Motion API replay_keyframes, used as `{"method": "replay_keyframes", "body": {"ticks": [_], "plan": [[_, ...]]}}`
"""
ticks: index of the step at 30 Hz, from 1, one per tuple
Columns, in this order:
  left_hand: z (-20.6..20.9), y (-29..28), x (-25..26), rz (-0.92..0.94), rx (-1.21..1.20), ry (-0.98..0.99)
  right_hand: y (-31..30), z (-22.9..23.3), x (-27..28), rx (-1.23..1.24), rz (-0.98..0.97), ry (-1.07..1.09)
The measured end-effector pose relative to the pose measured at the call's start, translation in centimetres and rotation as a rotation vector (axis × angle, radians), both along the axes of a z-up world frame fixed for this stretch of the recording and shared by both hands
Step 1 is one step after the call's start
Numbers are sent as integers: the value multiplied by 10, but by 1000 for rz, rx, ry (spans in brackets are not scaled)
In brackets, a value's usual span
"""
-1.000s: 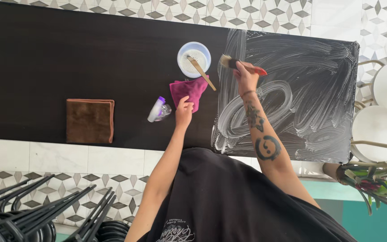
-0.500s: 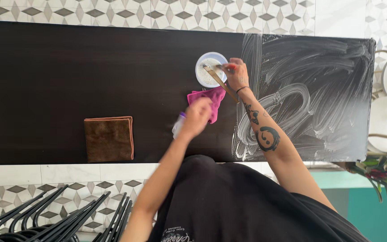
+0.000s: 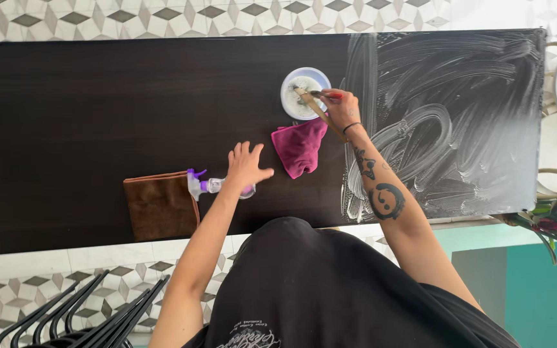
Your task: The person applies a soapy substance to a black table using a brush and then wipes the entire surface with a purple cloth and spray cleaner.
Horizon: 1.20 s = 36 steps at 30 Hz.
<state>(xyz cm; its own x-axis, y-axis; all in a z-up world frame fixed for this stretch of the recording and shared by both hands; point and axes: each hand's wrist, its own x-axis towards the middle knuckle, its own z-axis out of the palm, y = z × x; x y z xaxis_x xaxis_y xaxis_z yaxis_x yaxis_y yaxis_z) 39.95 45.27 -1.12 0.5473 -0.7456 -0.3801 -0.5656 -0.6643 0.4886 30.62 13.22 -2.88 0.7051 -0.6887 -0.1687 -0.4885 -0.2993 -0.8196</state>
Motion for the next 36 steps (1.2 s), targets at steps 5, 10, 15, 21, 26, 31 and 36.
{"method": "replay_keyframes", "body": {"ticks": [5, 10, 15, 21, 26, 31, 36], "plan": [[-1, 58, -14, 29, 118, -7, 7, 7, 7, 10, -24, 7], [-9, 108, -23, -3, 108, -125, 24, -4, 14, -86, 11, -32], [-1, 123, -4, -27, 52, -86, 58, -13, 37, 74, 5, 50], [10, 134, 46, -5, 168, -288, 121, -27, 73, -64, 94, 3], [7, 157, 128, 9, 443, -457, 179, -28, 102, -49, 213, -39], [-5, 176, 201, -80, 799, -558, 233, -18, 129, 126, 219, -81], [-17, 166, 222, -157, 1008, -531, 261, 15, 139, -385, 181, -268]]}}
